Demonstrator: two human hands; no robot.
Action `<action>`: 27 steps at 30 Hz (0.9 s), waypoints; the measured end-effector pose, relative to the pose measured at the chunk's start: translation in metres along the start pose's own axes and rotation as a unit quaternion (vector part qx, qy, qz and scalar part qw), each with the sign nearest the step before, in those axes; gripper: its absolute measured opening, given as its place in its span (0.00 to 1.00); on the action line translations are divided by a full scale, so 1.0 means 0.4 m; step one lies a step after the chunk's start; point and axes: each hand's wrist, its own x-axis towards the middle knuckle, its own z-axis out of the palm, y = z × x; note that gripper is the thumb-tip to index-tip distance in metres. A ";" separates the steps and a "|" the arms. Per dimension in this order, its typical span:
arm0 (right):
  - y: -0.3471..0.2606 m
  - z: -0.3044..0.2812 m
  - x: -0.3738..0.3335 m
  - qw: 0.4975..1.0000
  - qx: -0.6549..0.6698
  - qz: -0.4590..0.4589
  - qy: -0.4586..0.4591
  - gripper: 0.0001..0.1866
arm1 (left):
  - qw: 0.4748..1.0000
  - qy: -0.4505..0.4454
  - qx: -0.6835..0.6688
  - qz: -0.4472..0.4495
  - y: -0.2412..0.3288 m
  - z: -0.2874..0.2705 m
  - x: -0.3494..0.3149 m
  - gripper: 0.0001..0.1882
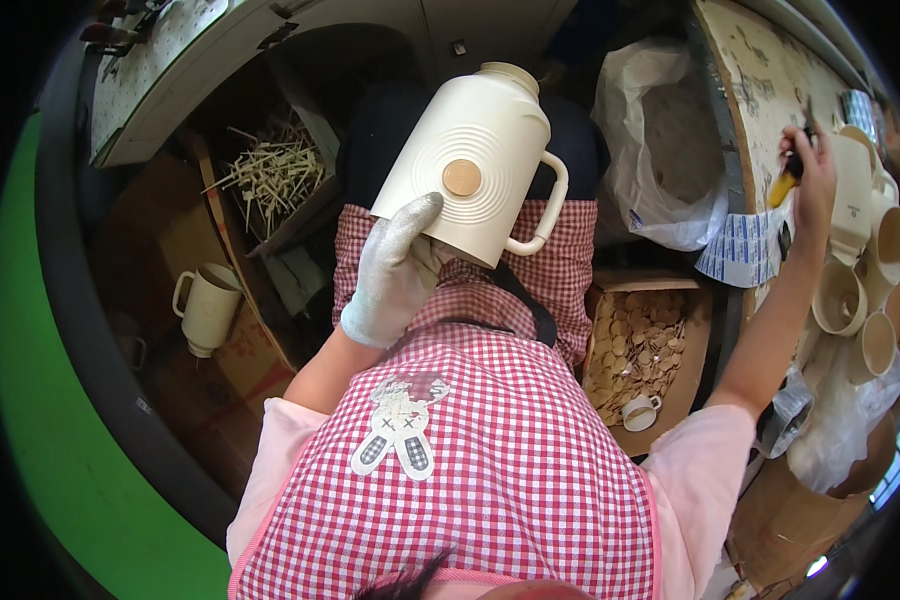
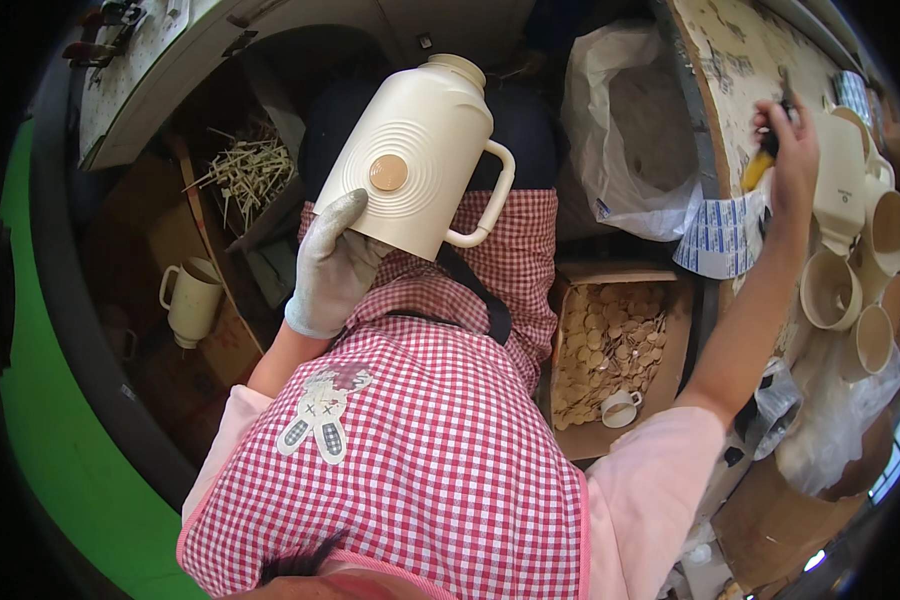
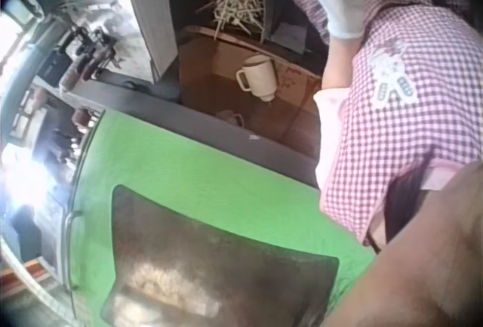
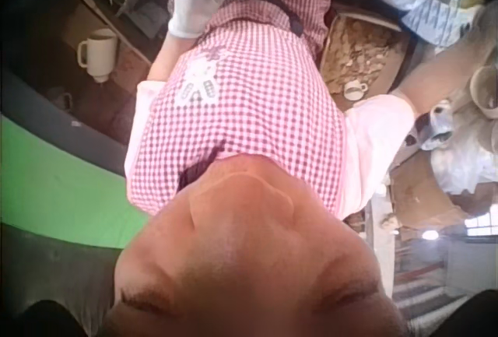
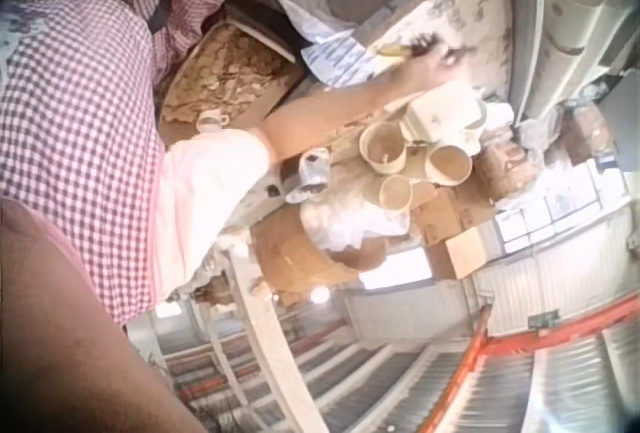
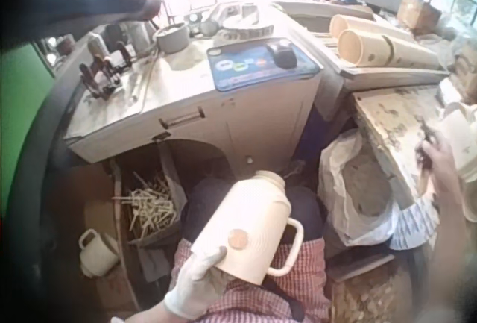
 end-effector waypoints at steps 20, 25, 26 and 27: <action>-0.222 0.551 -0.560 0.911 -0.227 -0.198 -0.283 0.27 | 0.995 0.024 0.101 -0.008 0.017 0.021 0.002 0.24; -0.241 0.556 -0.582 0.859 -0.371 -0.254 -0.246 0.34 | 0.971 0.062 0.217 0.083 -0.024 0.039 0.003 0.22; -0.242 0.561 -0.587 0.845 -0.390 -0.274 -0.241 0.35 | 0.962 0.061 0.244 0.105 -0.031 0.039 0.007 0.22; -0.241 0.567 -0.593 0.836 -0.421 -0.264 -0.234 0.34 | 0.957 0.064 0.254 0.124 -0.041 0.040 0.010 0.22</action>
